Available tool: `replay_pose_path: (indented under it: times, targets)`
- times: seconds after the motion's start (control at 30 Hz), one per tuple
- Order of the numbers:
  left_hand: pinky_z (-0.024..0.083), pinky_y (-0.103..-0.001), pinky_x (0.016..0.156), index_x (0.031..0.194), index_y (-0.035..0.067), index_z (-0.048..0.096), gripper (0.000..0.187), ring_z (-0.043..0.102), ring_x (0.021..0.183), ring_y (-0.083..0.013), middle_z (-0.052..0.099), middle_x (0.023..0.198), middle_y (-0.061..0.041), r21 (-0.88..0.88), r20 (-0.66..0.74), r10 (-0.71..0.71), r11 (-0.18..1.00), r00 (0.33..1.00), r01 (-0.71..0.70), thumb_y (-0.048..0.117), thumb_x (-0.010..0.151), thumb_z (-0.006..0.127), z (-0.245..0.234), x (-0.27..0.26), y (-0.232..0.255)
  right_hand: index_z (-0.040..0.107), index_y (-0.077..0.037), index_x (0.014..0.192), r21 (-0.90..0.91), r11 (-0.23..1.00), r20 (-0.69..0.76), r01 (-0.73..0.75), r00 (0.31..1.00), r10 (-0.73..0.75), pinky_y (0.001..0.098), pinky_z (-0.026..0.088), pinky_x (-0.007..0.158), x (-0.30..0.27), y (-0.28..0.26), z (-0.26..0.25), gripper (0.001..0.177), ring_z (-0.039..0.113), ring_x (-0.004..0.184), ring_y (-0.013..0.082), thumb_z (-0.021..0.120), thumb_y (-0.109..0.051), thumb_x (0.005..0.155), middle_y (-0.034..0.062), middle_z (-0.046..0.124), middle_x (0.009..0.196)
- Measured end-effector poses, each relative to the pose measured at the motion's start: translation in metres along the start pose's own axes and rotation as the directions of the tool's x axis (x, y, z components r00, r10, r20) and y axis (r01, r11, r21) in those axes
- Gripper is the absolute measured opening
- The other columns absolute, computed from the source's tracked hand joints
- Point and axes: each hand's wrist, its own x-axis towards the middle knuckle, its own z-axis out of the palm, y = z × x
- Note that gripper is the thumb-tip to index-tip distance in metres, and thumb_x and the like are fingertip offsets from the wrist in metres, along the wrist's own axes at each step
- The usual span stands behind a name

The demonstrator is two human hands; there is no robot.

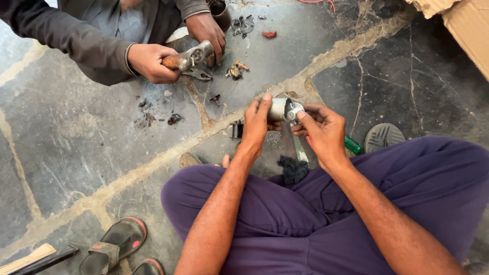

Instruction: The person sits on the floor and uses pliers to remove a copper wire coil from a cylindrical metal housing. They then use a screwdriver to adjust the interior of the housing and a hammer to tap a metal disc into place.

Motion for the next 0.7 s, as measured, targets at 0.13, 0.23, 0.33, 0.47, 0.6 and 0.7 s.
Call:
replay_pose_path:
  times: [0.13,0.23,0.33,0.47,0.6,0.7]
  targets:
    - [0.055,-0.029,0.056,0.119,-0.001,0.062,0.049,0.065,0.064,-0.0145,0.068,0.088,-0.011,0.061,0.061,0.070,0.995,0.996,-0.074,0.045,0.102,0.055,0.003,-0.003,-0.001,0.066,0.008,0.120,-0.008,1.000,0.014,-0.001,1.000,0.001,0.0274,0.062,0.067,0.000,0.002,-0.001,0.026,0.072,0.076,0.0158,0.066,-0.006,0.099,0.0144,0.074,0.096]
    - [0.055,-0.030,0.056,0.118,0.001,0.061,0.048,0.064,0.063,-0.0161,0.068,0.087,-0.011,0.037,0.081,0.029,0.999,0.996,-0.032,0.045,0.102,0.053,0.003,-0.004,-0.001,0.067,0.007,0.121,-0.021,1.000,0.035,0.003,0.999,-0.002,0.0275,0.060,0.068,-0.001,0.002,-0.005,0.025,0.071,0.077,0.0152,0.064,-0.007,0.101,0.0128,0.073,0.097]
    - [0.056,-0.031,0.058,0.116,0.002,0.060,0.049,0.064,0.065,-0.0165,0.067,0.086,-0.010,-0.054,0.049,-0.052,0.997,0.997,0.055,0.048,0.103,0.050,-0.001,-0.001,0.003,0.066,0.004,0.121,0.097,0.994,0.069,-0.040,0.997,0.033,0.0297,0.058,0.072,0.002,-0.002,-0.008,0.023,0.069,0.078,0.0159,0.061,-0.010,0.103,0.0109,0.072,0.099]
    - [0.057,-0.032,0.060,0.114,0.004,0.060,0.048,0.063,0.066,-0.0168,0.067,0.087,-0.008,-0.225,0.036,-0.096,0.969,0.995,0.101,0.050,0.103,0.049,-0.005,0.001,0.005,0.061,-0.001,0.112,0.465,0.859,0.175,-0.213,0.974,0.146,0.0369,0.058,0.079,0.002,-0.009,-0.012,0.019,0.070,0.085,0.0210,0.057,-0.017,0.102,0.0108,0.069,0.095]
    - [0.057,-0.031,0.060,0.115,0.005,0.062,0.049,0.062,0.067,-0.0154,0.067,0.087,-0.008,-0.183,0.038,-0.061,0.981,0.997,0.067,0.051,0.103,0.047,-0.004,-0.001,0.005,0.062,-0.001,0.113,0.434,0.845,0.235,-0.313,0.945,0.229,0.0355,0.055,0.075,0.000,-0.012,-0.014,0.029,0.065,0.083,0.0192,0.056,-0.027,0.101,0.0105,0.067,0.093]
    - [0.056,-0.030,0.057,0.114,0.004,0.065,0.050,0.063,0.064,-0.0146,0.067,0.084,-0.007,-0.091,0.032,-0.010,0.996,0.999,0.013,0.050,0.103,0.046,-0.002,-0.002,0.005,0.061,0.001,0.122,0.275,0.928,0.246,-0.250,0.952,0.183,0.0338,0.054,0.080,-0.002,-0.013,-0.015,0.025,0.063,0.090,0.0179,0.059,-0.008,0.099,0.0112,0.064,0.102]
